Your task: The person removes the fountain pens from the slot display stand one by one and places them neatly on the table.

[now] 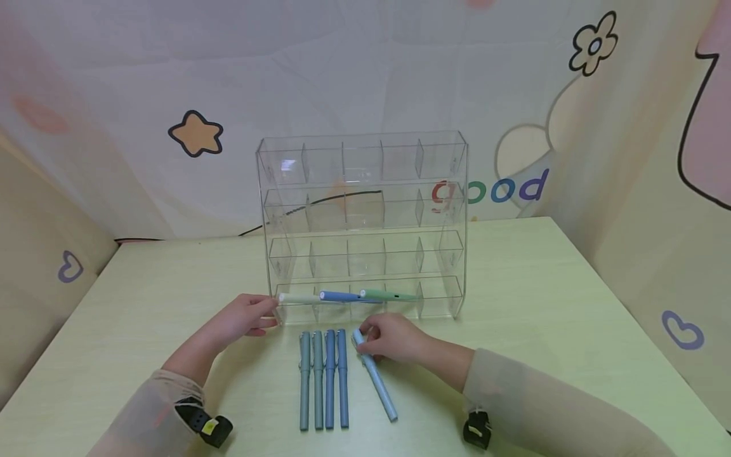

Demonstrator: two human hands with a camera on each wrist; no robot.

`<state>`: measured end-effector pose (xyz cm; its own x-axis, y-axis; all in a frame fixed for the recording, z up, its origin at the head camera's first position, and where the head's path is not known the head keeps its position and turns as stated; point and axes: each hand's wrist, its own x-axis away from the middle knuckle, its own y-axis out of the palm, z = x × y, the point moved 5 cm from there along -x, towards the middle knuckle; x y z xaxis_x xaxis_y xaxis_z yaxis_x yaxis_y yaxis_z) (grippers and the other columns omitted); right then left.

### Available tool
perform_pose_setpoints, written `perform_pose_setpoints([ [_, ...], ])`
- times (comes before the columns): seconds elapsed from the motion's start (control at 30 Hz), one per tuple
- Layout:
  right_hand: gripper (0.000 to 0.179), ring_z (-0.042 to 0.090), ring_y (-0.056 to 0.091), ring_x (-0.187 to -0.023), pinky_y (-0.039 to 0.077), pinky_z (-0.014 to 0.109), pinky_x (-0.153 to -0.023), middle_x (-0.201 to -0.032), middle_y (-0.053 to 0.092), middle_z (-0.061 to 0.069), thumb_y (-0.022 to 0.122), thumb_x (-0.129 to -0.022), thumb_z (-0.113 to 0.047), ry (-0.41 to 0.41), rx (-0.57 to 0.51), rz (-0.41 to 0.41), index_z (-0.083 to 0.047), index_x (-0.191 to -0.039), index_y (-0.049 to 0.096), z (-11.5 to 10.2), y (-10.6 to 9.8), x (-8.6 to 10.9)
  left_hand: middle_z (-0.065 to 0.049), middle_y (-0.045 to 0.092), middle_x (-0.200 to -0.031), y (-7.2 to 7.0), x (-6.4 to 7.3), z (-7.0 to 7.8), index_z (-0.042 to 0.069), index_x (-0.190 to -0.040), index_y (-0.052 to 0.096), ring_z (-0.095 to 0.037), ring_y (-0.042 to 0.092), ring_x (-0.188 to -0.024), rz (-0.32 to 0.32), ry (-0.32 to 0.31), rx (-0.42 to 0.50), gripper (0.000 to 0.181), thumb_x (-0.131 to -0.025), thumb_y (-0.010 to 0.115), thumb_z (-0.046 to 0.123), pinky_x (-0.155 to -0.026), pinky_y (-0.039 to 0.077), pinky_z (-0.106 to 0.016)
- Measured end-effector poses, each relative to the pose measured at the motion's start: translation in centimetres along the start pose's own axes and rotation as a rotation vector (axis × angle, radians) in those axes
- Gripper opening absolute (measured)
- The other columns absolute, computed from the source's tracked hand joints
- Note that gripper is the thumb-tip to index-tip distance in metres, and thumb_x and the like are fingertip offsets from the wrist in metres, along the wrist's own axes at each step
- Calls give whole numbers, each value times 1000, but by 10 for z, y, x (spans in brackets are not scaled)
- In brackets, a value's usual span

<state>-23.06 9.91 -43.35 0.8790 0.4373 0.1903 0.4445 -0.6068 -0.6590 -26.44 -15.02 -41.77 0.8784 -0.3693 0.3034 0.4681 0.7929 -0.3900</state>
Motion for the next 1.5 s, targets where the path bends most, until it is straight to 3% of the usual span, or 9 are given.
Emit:
perform_pose_setpoints([
  [0.3,43,12,60,-53,47,23,-55,-66,59,0,69,-83,-11,8,-77,-17,4,-120,54,-2,4,-1,-31,44,-132,0,0,0,-14,-131,41,-36,54,-114,-1,-10,7,54,-100,41,30,-85,50,-40],
  [1.5,43,11,59,-53,45,23,-52,-65,59,0,70,-84,-15,36,-49,-24,3,-119,55,-6,11,-9,-31,42,-134,-1,-1,0,-14,-132,41,-37,52,-116,-13,-9,12,54,-100,40,29,-87,49,-40],
])
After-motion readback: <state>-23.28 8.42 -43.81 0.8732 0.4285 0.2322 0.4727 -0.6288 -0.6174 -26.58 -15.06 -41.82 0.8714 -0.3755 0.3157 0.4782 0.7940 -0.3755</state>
